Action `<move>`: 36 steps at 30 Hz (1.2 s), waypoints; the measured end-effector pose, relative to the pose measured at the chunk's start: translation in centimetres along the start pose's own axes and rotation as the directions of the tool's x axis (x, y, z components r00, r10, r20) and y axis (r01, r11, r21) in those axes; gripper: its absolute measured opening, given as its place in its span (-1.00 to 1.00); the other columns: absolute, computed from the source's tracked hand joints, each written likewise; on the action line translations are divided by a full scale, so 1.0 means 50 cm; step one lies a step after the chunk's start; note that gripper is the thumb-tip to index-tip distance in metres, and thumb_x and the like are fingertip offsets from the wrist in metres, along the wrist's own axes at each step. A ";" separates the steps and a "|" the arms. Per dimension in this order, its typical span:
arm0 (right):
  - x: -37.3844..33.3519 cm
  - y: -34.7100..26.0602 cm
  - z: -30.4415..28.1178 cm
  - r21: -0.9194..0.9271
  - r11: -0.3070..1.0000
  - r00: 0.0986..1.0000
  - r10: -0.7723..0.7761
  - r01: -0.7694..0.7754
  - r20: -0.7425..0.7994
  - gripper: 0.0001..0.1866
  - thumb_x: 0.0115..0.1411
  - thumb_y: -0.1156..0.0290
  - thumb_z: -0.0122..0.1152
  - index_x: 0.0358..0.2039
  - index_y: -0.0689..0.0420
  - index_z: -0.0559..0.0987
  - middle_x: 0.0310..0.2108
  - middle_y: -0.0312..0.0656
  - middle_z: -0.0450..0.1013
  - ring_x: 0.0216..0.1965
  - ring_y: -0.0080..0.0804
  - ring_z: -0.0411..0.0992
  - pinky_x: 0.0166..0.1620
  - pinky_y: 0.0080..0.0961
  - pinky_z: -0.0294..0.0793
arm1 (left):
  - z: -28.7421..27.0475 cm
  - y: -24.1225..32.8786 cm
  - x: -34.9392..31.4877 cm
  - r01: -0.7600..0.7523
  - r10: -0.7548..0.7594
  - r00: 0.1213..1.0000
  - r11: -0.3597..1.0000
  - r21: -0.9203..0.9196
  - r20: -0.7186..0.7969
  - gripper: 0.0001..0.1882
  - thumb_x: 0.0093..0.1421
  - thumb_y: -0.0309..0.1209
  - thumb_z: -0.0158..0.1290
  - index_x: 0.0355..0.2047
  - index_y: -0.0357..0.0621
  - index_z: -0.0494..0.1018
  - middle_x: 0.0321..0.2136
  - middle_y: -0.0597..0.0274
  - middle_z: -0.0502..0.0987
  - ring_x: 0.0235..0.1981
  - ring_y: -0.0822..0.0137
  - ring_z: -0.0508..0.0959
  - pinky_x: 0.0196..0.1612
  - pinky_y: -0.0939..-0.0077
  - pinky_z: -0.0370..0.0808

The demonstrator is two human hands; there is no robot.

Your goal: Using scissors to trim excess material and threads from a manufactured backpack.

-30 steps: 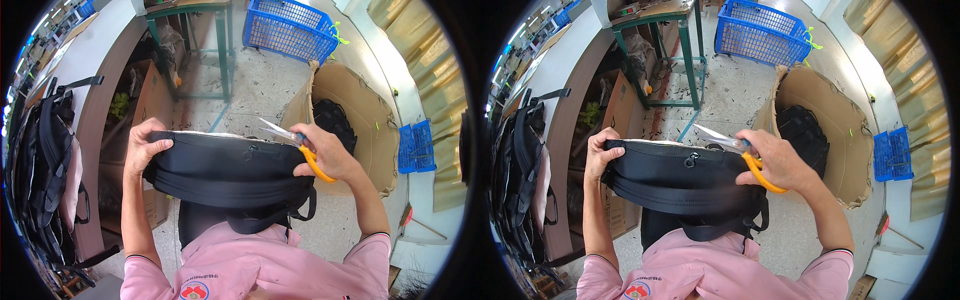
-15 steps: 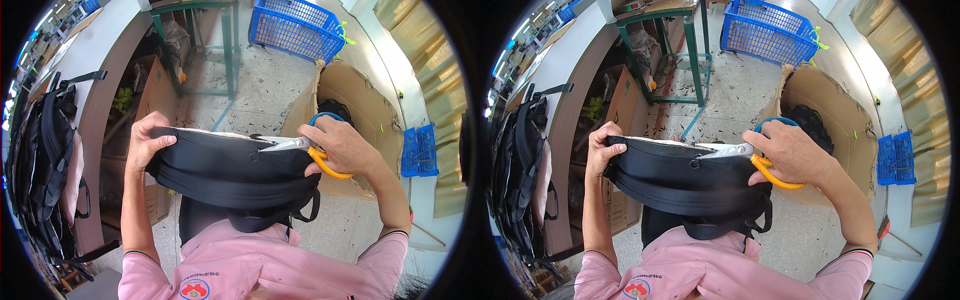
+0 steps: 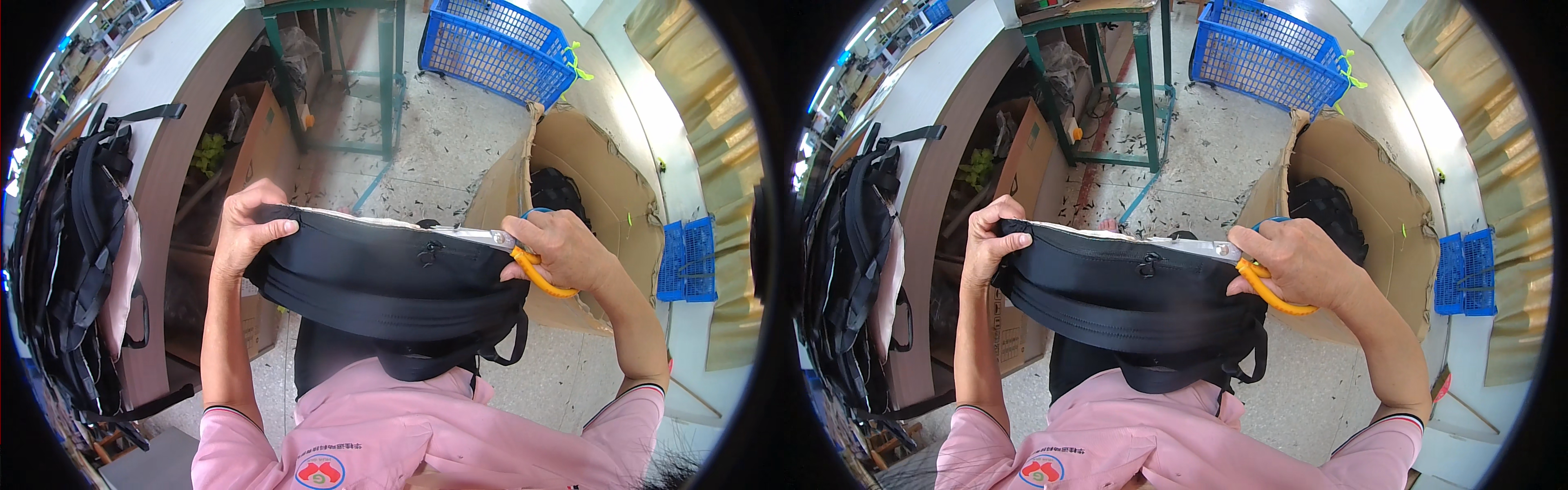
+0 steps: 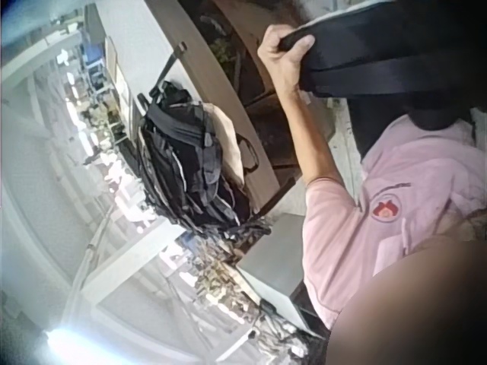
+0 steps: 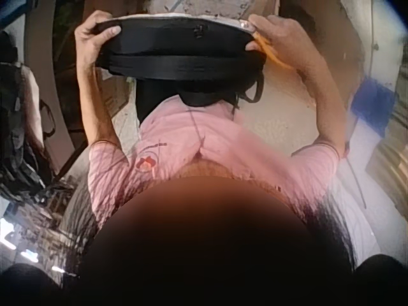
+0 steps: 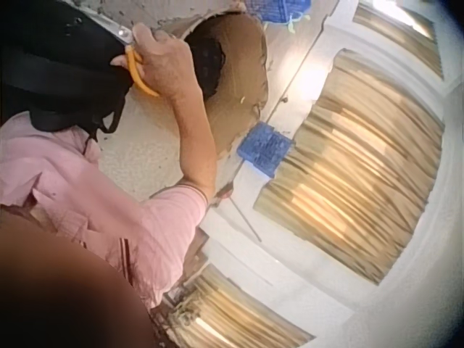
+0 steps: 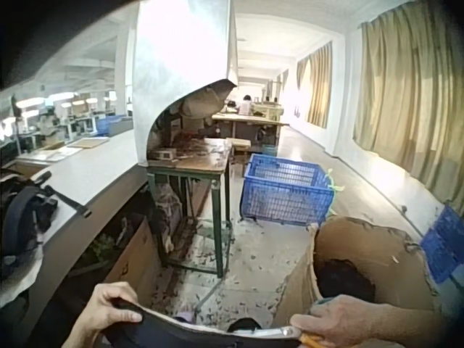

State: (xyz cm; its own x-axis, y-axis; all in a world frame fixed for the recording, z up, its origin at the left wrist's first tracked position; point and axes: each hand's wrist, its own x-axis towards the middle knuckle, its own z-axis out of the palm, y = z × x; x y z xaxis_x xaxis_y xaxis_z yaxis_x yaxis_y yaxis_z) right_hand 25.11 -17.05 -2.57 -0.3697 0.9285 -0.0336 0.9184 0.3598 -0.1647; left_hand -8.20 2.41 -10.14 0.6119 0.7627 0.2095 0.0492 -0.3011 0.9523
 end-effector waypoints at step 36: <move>0.063 -0.035 0.011 0.024 1.000 0.999 0.014 -0.015 0.052 -0.32 -0.09 -0.21 0.17 -0.15 0.08 0.33 -0.54 -0.12 0.26 -0.47 -0.23 0.30 -0.44 -0.36 0.29 | -0.002 -0.009 -0.020 -0.020 0.019 0.999 1.000 -0.019 -0.029 -0.76 -0.24 -0.51 0.30 -0.58 -0.26 0.45 -0.56 0.33 0.39 -0.46 0.47 0.38 -0.35 0.62 0.29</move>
State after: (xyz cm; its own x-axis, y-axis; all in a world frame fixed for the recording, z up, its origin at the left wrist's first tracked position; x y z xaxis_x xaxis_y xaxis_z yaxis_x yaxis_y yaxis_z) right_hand 22.24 -14.82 -2.93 -0.3636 0.9275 -0.0869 0.9202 0.3432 -0.1881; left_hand -8.92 1.82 -10.75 0.5898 0.7728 0.2343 0.0220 -0.3054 0.9520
